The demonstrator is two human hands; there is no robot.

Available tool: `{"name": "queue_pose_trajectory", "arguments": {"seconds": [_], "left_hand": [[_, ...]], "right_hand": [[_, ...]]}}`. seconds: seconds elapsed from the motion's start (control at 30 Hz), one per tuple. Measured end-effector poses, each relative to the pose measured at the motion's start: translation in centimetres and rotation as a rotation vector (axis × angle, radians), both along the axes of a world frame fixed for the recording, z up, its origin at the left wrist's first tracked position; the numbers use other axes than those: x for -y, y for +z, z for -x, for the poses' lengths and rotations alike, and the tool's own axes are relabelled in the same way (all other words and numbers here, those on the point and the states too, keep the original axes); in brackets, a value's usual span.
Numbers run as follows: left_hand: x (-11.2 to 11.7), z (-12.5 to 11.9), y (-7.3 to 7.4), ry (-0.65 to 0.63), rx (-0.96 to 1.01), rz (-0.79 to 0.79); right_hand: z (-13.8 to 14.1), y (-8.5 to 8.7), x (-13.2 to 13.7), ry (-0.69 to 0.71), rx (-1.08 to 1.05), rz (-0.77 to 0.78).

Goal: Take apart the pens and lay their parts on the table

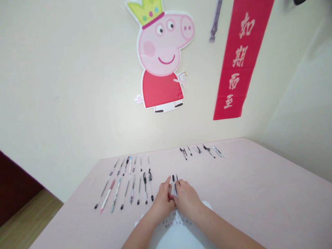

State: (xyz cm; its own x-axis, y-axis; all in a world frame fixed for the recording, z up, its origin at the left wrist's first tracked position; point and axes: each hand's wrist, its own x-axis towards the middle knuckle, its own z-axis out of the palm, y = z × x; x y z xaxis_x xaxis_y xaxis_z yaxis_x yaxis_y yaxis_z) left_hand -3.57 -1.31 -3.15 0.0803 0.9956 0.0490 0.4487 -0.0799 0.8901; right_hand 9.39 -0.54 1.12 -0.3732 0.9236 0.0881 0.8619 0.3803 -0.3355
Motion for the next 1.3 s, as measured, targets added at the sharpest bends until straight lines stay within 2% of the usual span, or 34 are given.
{"name": "queue_pose_trajectory", "arguments": {"seconds": [0.17, 0.27, 0.4, 0.6, 1.1, 1.3], "left_hand": [[-0.1, 0.0, 0.2, 0.147, -0.083, -0.136], [0.1, -0.1, 0.5, 0.194, -0.108, -0.199], [0.3, -0.2, 0.7, 0.18, -0.15, -0.225], [0.3, -0.2, 0.8, 0.164, -0.176, -0.213], [0.3, -0.1, 0.4, 0.139, -0.184, -0.195], [0.3, -0.1, 0.4, 0.128, -0.171, -0.221]], "right_hand": [[0.2, -0.4, 0.3, 0.014, 0.031, -0.022], [0.7, -1.1, 0.4, 0.067, 0.064, -0.015], [1.3, -2.0, 0.4, 0.137, 0.147, 0.046], [1.3, -2.1, 0.4, 0.077, 0.12, 0.089], [0.8, -3.5, -0.7, 0.101, 0.178, -0.056], [0.2, -3.9, -1.3, 0.109, 0.119, -0.085]]}}
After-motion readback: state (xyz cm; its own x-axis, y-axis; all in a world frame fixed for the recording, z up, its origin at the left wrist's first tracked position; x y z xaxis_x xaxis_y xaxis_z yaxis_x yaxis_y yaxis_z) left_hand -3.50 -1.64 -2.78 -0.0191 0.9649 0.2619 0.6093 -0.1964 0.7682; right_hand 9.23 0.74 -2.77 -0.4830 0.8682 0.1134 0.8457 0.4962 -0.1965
